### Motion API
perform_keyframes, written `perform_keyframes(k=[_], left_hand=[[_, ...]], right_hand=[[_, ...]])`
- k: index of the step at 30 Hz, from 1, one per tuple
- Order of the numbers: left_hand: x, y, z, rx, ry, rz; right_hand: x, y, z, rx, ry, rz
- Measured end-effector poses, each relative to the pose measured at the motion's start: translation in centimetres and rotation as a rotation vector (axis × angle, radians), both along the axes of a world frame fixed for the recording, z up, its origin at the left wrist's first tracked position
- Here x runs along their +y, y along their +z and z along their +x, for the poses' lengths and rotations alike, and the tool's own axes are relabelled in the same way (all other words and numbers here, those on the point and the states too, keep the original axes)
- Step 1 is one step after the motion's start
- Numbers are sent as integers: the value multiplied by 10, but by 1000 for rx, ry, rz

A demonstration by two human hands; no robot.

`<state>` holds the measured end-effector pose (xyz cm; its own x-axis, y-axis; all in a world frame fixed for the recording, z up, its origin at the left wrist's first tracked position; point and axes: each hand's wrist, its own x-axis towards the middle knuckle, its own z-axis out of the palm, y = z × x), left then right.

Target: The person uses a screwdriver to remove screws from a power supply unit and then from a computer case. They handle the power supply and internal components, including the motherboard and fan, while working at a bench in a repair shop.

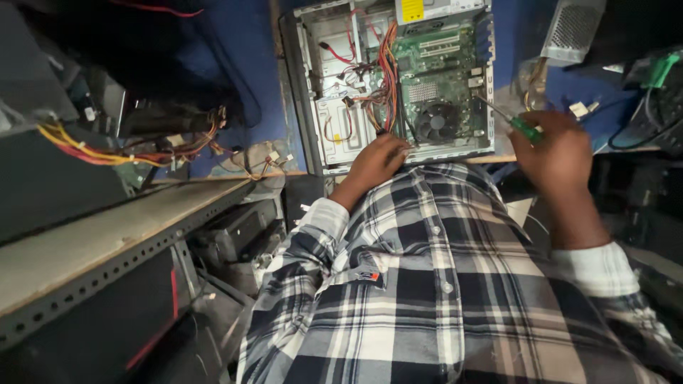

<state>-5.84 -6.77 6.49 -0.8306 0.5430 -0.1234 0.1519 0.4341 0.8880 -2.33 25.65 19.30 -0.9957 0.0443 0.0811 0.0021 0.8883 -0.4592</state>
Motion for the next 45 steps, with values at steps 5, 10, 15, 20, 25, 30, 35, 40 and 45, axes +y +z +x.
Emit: perform_keyframes(k=[5,10,15,20,25,30,35,40,45], left_hand=[[-14,-5,-15,449,-213,84],[0,-9,-23,547,-209,28],[14,-16,-25,551,-184,-31],[12,-19,-23,574,-201,0],[12,-20,-21,581,-197,21],[11,-17,-20,584,-191,26],[13,-11,-21,552,-203,29],[16,-8,-20,541,-196,33],[20,-5,-19,533,-190,20]], right_hand=[[-45,35,26,-45,-26,171],[-67,38,37,-72,-23,202],[-75,13,40,-116,-46,290],[-68,-8,38,-174,-66,243],[-64,-18,38,-200,-71,223],[-59,-21,33,-226,-49,229],[-56,-20,32,-254,-38,237],[-53,-22,30,-297,-39,272],[-46,-25,30,-303,-3,229]])
